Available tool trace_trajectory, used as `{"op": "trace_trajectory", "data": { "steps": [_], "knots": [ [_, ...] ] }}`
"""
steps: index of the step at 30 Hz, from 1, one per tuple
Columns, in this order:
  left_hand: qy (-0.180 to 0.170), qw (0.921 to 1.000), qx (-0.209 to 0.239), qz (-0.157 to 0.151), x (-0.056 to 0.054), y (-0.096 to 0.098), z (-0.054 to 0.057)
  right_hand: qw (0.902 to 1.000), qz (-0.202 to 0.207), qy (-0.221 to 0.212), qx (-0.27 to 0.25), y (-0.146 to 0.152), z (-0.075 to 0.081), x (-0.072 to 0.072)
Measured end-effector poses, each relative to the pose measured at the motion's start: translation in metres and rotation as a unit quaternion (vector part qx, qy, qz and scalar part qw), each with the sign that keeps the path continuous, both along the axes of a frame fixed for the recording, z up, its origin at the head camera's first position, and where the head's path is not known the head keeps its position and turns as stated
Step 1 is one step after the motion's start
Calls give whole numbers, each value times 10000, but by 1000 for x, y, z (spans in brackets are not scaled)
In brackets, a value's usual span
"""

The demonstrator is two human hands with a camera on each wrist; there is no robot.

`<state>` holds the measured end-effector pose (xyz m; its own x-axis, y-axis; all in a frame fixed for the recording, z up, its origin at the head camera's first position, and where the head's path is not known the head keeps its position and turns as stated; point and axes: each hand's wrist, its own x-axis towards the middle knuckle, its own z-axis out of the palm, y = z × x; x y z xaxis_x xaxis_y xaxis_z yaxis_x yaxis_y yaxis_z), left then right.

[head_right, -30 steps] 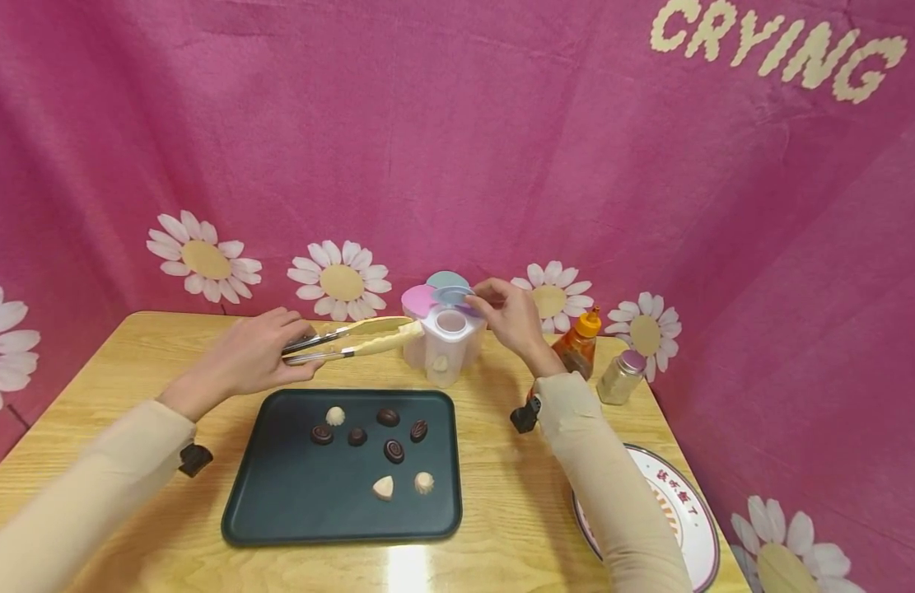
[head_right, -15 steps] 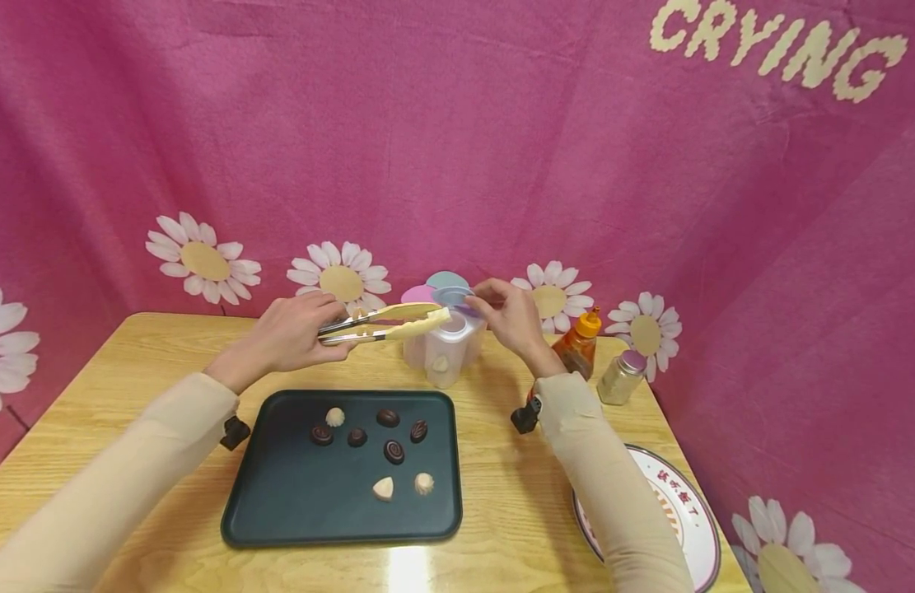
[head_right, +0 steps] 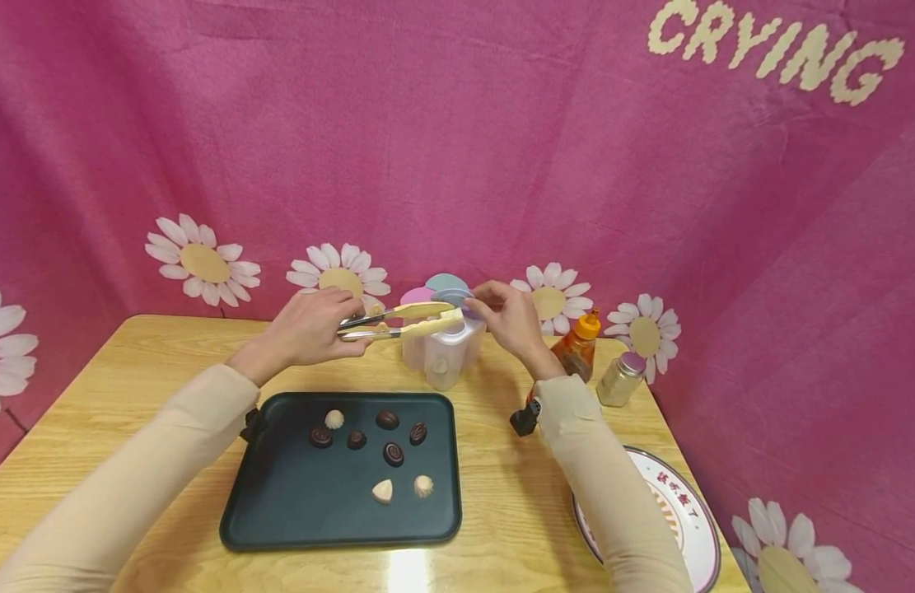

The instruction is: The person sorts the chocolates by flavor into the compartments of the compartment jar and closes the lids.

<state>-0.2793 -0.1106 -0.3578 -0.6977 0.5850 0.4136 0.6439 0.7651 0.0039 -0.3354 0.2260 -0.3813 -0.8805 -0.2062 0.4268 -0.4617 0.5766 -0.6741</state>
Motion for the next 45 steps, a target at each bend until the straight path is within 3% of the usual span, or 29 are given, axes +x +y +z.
{"op": "trace_trajectory", "data": {
  "steps": [10,20,25,35,45],
  "knots": [
    [41,10000,65,31,2,-4,-1,9999,41,113,-39,0,-1,-1],
    [163,9997,-57,184,13,-24,0,9998,50,178,-23,2,-3,-1],
    [146,9997,-97,192,24,-42,-1,9998,99,162,-26,1,-2,-1],
    [70,9994,-287,168,59,-69,-11,9999,57,117,-49,-1,-2,1],
    [-22,9980,-606,188,83,-104,-35,9999,62,98,-58,-1,-2,1]
  ]
}}
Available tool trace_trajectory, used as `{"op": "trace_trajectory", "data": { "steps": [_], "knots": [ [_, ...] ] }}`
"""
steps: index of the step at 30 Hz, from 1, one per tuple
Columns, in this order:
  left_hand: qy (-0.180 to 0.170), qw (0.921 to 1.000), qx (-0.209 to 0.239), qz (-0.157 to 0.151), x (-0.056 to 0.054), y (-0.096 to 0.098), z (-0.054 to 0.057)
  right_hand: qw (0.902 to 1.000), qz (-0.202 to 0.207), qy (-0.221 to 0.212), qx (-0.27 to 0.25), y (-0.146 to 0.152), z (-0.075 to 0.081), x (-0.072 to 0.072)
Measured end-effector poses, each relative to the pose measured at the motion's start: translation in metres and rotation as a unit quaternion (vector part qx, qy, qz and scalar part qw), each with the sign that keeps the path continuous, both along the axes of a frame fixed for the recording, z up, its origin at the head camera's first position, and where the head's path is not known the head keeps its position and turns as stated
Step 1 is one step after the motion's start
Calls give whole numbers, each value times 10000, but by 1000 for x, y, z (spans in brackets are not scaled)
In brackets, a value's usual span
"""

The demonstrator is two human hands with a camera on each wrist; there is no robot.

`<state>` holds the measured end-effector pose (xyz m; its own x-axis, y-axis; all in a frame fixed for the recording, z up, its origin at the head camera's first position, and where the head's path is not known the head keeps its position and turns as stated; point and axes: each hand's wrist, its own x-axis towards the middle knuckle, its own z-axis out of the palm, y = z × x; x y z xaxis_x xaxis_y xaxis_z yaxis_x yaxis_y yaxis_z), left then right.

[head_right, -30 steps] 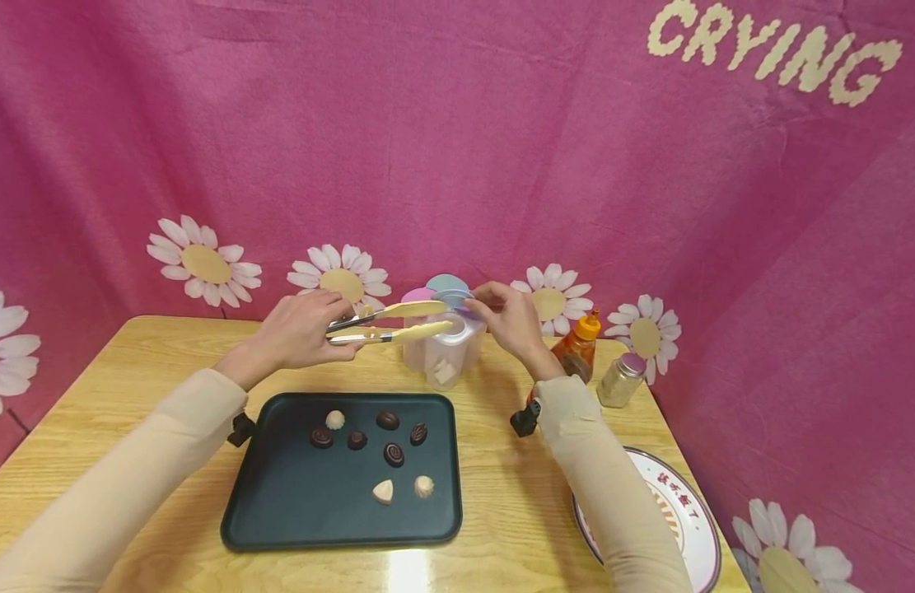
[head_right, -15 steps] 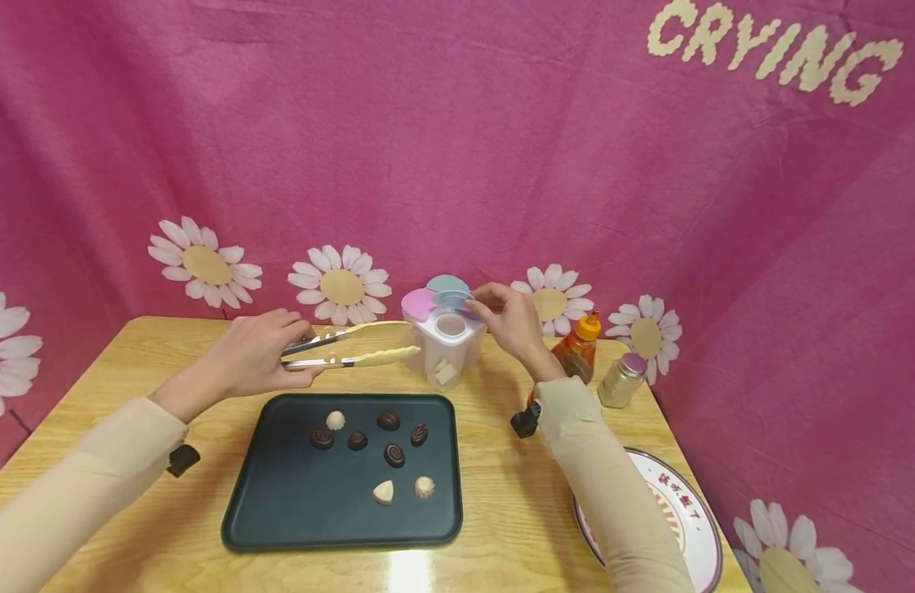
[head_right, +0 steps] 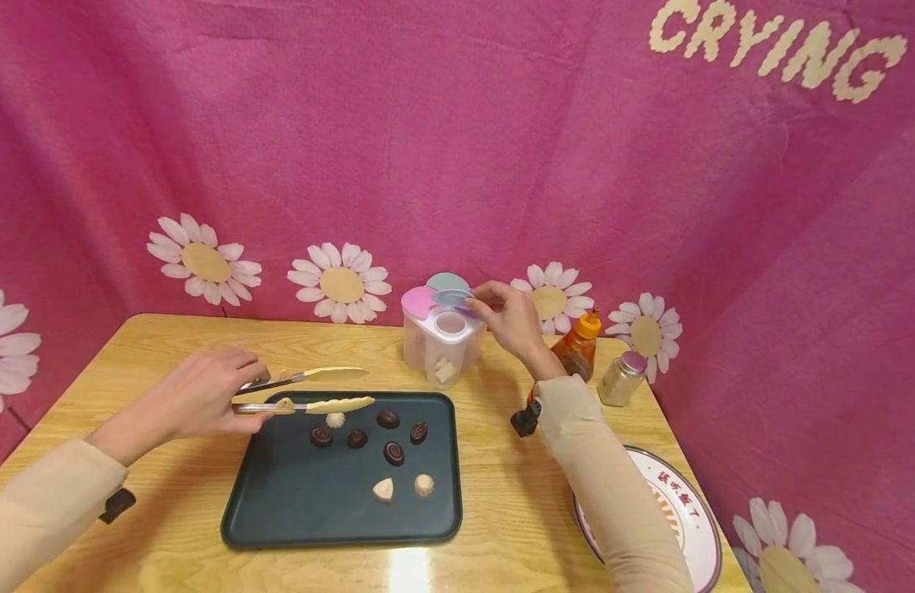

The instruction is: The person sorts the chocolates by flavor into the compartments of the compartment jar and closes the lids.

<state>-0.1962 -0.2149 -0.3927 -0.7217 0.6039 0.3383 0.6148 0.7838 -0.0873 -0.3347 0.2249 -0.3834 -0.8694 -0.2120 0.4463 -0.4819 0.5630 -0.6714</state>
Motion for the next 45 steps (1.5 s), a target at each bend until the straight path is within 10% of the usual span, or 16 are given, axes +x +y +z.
{"op": "trace_trajectory", "data": {
  "steps": [14,45],
  "knots": [
    [-398,9991,-59,151,9,-31,-12,10000,28,74,14,0,1,-1],
    [-877,9955,-307,200,0,-21,-13,10000,38,0,-58,1,1,0]
  ]
}}
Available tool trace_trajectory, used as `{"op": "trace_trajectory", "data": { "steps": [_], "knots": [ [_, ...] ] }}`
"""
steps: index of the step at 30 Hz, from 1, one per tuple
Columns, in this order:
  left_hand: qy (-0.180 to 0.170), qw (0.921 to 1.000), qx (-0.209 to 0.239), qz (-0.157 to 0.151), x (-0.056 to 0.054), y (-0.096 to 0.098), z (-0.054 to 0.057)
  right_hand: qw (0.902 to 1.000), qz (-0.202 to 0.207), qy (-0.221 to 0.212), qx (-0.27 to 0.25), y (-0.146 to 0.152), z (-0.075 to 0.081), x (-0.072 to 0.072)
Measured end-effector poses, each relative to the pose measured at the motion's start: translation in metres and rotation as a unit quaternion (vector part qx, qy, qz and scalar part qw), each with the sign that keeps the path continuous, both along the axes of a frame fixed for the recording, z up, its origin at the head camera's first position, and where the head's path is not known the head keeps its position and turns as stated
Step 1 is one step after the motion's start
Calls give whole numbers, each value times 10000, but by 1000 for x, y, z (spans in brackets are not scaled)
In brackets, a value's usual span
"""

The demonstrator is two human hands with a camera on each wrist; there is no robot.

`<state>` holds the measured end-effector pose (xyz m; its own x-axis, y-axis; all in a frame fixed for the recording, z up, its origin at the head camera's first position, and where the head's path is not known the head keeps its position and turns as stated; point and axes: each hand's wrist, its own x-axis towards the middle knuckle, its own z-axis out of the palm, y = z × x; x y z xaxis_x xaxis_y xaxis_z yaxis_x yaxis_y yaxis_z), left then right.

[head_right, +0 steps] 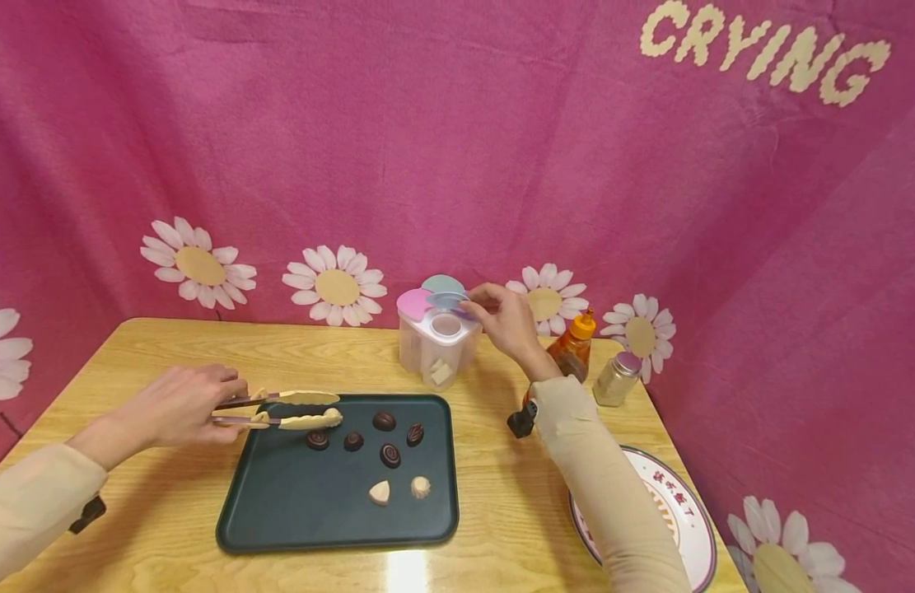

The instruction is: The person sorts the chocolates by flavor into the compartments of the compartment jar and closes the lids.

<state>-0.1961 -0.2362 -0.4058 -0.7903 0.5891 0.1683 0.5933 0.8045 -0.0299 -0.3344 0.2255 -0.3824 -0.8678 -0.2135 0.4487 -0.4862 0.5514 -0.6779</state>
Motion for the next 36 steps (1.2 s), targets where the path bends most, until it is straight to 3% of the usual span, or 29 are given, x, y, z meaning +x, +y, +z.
{"op": "trace_trajectory", "data": {
  "steps": [11,22,29,36],
  "knots": [
    [-17,9999,-123,-29,-4,1,-3,9999,8,150,33,-1,-3,0],
    [67,9999,-102,-22,0,0,-3,9998,18,185,38,-2,-2,0],
    [220,9997,105,37,0,2,12,9998,13,156,89,-1,-2,0],
    [610,9975,337,-89,-9,9,29,9999,2,75,96,0,-1,1]
  ]
}}
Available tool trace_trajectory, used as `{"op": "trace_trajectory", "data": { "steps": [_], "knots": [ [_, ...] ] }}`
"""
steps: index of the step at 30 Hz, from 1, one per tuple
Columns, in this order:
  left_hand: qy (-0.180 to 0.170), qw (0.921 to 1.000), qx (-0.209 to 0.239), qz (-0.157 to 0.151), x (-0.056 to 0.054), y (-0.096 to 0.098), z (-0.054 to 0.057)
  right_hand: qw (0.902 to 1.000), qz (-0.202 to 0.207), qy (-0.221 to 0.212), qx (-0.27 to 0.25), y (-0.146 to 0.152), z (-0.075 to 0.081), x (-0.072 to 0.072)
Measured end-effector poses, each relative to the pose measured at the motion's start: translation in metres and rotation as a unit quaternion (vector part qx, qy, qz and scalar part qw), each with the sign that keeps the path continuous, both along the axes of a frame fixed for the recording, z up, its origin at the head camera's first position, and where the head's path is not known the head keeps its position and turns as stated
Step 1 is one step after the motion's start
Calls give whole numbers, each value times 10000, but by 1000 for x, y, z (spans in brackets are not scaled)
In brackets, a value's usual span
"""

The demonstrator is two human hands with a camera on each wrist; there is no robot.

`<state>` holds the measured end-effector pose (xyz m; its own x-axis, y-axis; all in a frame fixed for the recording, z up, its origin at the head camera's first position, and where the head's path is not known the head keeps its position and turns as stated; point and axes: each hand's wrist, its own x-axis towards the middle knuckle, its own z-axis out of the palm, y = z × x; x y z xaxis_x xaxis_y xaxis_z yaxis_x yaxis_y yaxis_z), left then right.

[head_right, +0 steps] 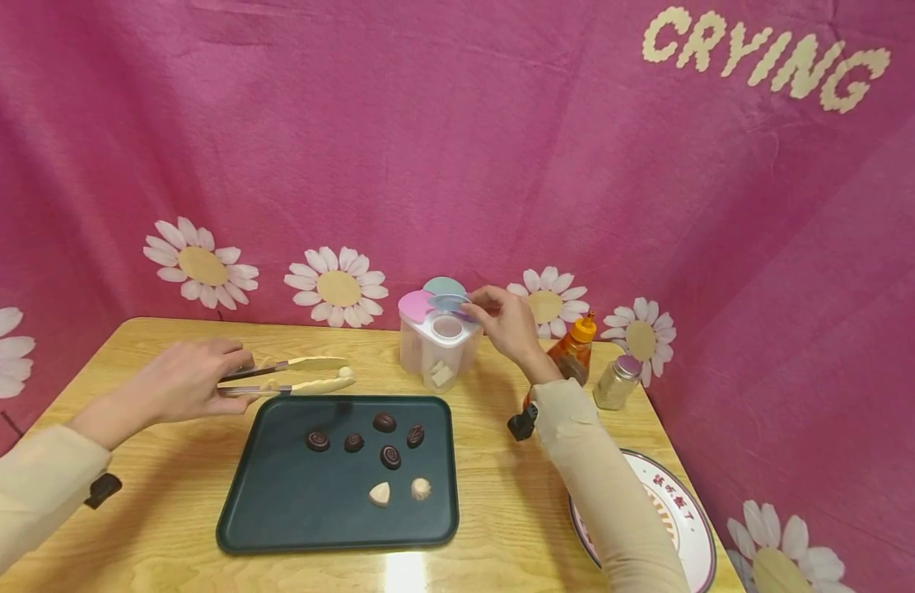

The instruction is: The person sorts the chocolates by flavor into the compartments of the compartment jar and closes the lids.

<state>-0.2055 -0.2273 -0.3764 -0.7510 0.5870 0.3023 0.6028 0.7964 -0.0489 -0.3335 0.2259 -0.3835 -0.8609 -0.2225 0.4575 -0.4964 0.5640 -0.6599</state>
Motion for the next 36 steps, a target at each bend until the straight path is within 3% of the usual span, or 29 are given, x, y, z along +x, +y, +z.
{"op": "trace_trajectory", "data": {
  "steps": [10,18,26,36],
  "knots": [
    [564,9982,141,-131,-11,21,23,10000,-36,-46,32,0,-3,-1],
    [576,9976,327,-210,-25,50,38,9999,-61,-142,-38,2,-2,0],
    [555,9968,490,-291,-44,79,35,9999,-27,-160,42,3,-2,-1],
    [507,9955,717,-363,-67,104,22,10000,55,4,0,1,-1,-2]
  ]
}}
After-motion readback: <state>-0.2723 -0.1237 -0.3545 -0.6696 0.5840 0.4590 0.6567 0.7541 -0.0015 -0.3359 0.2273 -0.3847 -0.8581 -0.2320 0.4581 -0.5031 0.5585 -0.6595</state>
